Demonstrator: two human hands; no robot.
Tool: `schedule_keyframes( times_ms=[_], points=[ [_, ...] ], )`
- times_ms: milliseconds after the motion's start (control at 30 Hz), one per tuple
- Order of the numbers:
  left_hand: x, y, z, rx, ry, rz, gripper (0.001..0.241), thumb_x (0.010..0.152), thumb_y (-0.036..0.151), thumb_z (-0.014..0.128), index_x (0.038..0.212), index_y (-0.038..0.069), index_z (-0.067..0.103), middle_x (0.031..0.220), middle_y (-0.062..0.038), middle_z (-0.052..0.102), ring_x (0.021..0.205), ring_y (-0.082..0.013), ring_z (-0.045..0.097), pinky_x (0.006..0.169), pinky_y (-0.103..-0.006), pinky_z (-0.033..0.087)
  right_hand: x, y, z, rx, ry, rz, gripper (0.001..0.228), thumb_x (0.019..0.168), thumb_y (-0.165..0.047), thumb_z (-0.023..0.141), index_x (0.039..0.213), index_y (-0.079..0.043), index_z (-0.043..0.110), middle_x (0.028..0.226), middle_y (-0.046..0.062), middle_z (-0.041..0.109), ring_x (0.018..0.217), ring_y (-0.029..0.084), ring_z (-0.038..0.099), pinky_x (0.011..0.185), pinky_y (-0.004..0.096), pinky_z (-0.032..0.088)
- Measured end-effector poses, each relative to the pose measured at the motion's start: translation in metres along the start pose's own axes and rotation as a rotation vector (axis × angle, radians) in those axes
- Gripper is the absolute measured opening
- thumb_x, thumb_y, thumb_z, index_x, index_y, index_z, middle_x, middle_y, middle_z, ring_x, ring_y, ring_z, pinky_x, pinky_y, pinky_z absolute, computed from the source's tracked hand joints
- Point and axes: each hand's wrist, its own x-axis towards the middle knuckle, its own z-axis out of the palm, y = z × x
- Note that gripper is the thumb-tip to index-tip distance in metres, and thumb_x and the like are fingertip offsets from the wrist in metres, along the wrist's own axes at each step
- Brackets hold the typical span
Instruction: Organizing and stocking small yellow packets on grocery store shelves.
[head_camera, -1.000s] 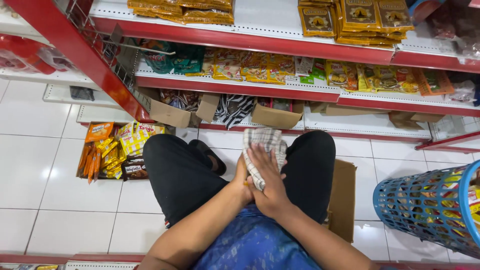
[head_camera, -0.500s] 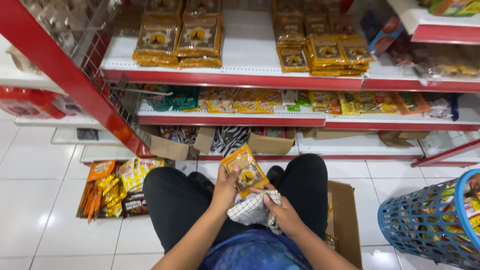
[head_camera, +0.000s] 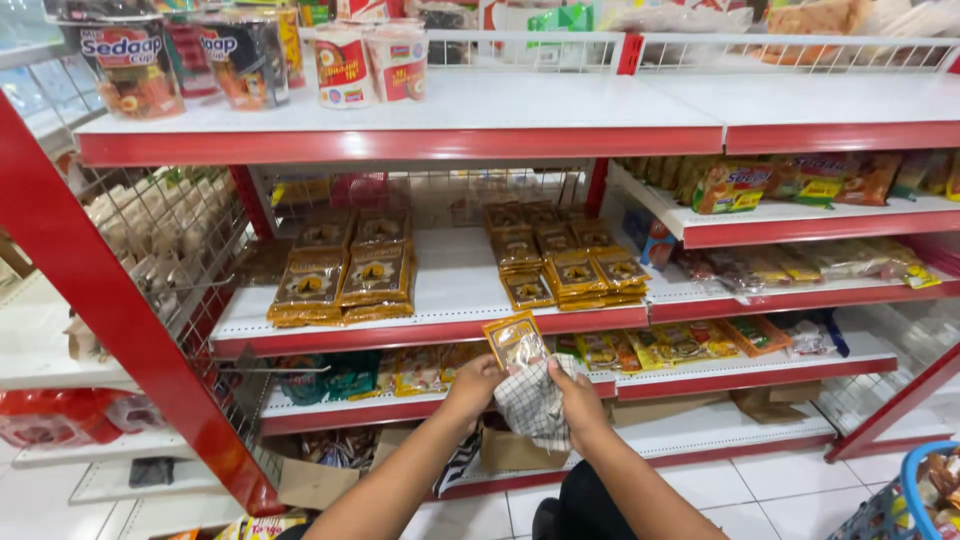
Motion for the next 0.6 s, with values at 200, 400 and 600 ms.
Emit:
schedule_keyframes(
  times_ms=[200, 400, 600],
  points=[
    [0.137, 0.009, -0.025, 0.226, 0.110, 0.125, 0.042, 0.086, 0.010, 0.078, 0.123, -0.002, 0.062, 0.102, -0.017, 0.080, 0.089, -0.0202, 0.076, 0.082, -0.0318, 0.058, 0.090, -0.016, -0.008, 0.042, 0.024, -0.157, 0.038, 0.099, -0.034, 0.061, 0.112, 0.000, 0.071, 0.102, 0.011, 0.077, 0.089, 0.021, 0.073, 0.081, 0.036, 0.057],
    [0.150, 0.047, -0.006, 0.611, 0.364, 0.232, 0.048, 0.077, 0.019, 0.088, 0.116, -0.001, 0.068, 0.099, -0.016, 0.078, 0.089, -0.0214, 0.076, 0.083, -0.0328, 0.058, 0.101, -0.019, -0.007, 0.102, 0.098, -0.157, 0.038, 0.097, -0.035, 0.059, 0.111, -0.001, 0.070, 0.102, 0.010, 0.078, 0.091, 0.021, 0.074, 0.083, 0.036, 0.057],
    [0.142, 0.064, 0.008, 1.031, 0.445, 0.312, 0.061, 0.078, 0.041, 0.087, 0.121, 0.002, 0.069, 0.109, -0.020, 0.074, 0.102, -0.0350, 0.072, 0.091, -0.0441, 0.057, 0.109, 0.025, -0.045, -0.061, 0.259, -0.109, 0.044, 0.099, -0.035, 0.067, 0.116, 0.006, 0.066, 0.112, 0.018, 0.075, 0.095, 0.023, 0.072, 0.085, 0.036, 0.056]
  ],
)
